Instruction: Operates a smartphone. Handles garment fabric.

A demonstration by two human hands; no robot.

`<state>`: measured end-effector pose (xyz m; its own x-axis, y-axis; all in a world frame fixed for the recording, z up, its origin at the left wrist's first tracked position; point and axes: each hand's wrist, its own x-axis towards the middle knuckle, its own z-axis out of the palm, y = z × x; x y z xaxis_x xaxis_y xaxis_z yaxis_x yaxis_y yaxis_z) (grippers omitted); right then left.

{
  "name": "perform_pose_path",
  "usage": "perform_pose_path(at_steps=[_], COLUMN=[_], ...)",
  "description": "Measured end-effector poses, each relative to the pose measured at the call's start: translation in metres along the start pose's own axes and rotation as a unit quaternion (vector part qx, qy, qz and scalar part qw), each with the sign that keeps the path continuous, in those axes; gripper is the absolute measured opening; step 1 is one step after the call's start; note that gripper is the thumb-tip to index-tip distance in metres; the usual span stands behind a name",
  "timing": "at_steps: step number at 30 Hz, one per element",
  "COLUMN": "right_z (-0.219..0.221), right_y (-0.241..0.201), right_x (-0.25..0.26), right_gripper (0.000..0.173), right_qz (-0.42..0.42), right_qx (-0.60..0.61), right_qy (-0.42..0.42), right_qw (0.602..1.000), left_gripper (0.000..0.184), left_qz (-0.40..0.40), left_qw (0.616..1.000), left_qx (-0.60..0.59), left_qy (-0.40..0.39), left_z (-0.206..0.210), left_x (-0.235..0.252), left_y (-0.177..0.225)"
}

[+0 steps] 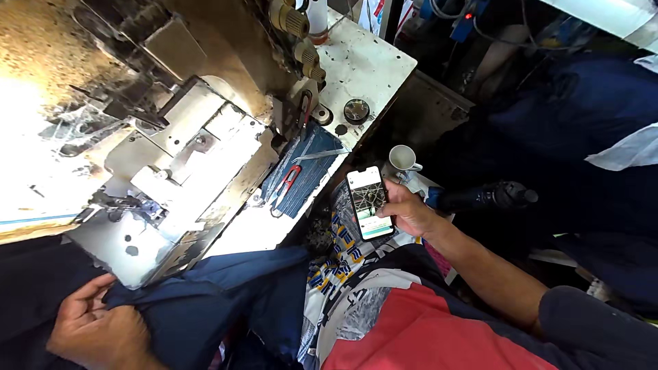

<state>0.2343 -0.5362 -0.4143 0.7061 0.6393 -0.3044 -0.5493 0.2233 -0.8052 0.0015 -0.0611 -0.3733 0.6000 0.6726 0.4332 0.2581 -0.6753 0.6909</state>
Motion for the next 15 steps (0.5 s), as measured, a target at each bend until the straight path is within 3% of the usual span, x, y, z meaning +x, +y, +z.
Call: perform_pose_path(at_steps=[4,8,15], right_z=[0.003,0.003,0.004], right_y=[0.0,-0.001,0.003], right_x=[0.0,0.0,0.0], right_gripper=[0.065,0.05,0.056], right_qz=[0.004,0.036,0.062], right_qx=[-0.011,0.005,0.007], right_qy=[0.006,0.007,0.078], right_qw=[1.0,0.999,0.995], left_gripper=[0.024,0.024,0.025], left_qz=[0.008,0.0,-0.001], left_qw=[1.0,1.0,1.0], left_qx=[0.007,0.004,0.003], left_qy=[-0.002,0.001,-0.005], left_z=[-0.001,0.0,-0.001], left_x=[0.0,0.0,0.001], left_y=[-0.006,0.001,-0.012])
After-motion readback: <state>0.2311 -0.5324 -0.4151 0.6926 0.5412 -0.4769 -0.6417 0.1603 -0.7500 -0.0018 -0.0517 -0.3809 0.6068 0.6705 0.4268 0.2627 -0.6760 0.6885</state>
